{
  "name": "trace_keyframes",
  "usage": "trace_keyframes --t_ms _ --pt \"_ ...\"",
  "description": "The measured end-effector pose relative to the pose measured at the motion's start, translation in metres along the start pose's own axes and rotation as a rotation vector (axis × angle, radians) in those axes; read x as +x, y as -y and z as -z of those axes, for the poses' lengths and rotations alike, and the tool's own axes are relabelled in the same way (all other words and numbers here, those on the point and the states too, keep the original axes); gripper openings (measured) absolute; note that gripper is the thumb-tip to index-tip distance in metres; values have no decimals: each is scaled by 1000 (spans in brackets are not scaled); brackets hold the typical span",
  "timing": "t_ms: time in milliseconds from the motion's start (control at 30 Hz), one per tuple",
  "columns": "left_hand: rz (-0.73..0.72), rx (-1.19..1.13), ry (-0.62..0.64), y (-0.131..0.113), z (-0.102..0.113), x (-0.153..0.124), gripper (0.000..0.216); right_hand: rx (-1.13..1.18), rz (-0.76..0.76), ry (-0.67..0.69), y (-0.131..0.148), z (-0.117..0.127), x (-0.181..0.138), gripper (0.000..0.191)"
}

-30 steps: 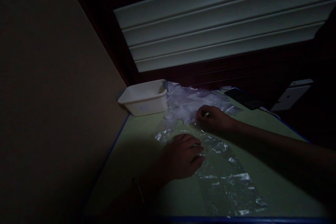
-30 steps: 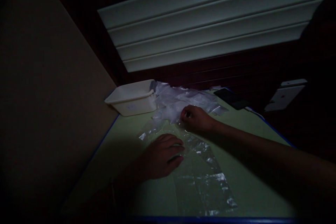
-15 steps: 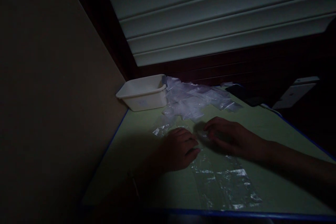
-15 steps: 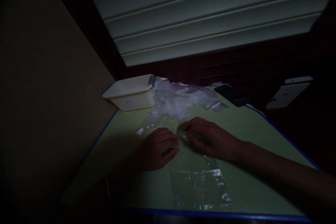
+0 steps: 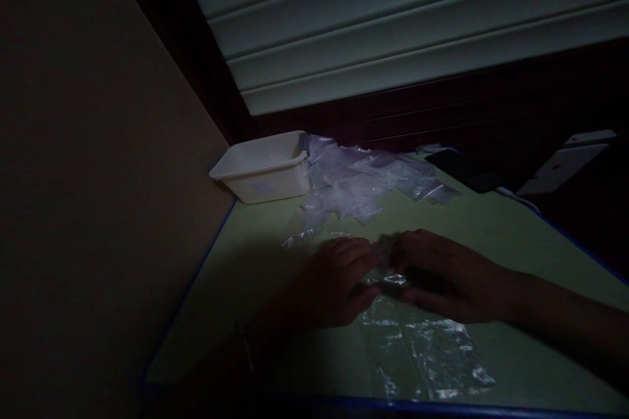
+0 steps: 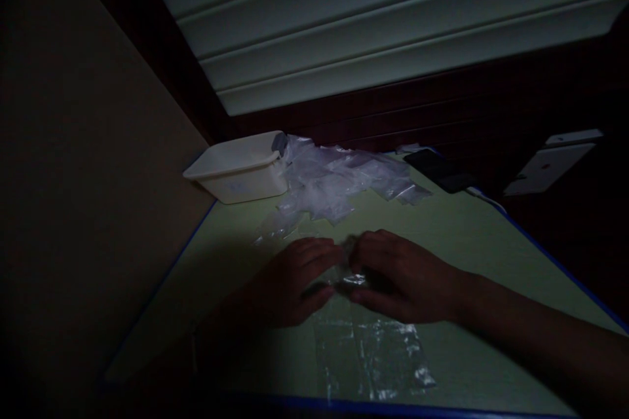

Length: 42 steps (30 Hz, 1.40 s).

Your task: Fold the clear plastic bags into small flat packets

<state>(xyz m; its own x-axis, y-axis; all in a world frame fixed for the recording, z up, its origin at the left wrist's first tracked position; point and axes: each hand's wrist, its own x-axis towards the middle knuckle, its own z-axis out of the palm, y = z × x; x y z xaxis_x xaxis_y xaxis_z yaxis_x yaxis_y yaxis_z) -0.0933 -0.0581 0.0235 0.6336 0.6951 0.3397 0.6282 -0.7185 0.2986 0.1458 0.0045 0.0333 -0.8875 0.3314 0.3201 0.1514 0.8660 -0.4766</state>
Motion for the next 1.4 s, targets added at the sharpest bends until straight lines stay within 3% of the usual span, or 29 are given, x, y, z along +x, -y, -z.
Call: trace_keyframes --t_ms 100,300,500,667,1000,1400 --pt "-6 14 44 -1 -1 0 40 11 1 -39 -5 -1 2 26" --pt "0 32 -2 1 -3 -1 27 -49 46 35 -10 -6 4 22" --pt "300 214 -215 20 -3 -4 23 -47 54 36 -8 -7 4 21" --pt "453 353 -206 29 -4 -7 27 -31 54 22 -7 -6 4 22" --pt "389 357 -191 27 -10 -8 29 -20 58 33 -7 -8 4 21" --pt "278 93 -248 12 -3 -3 31 -21 38 57 -7 -7 5 22"
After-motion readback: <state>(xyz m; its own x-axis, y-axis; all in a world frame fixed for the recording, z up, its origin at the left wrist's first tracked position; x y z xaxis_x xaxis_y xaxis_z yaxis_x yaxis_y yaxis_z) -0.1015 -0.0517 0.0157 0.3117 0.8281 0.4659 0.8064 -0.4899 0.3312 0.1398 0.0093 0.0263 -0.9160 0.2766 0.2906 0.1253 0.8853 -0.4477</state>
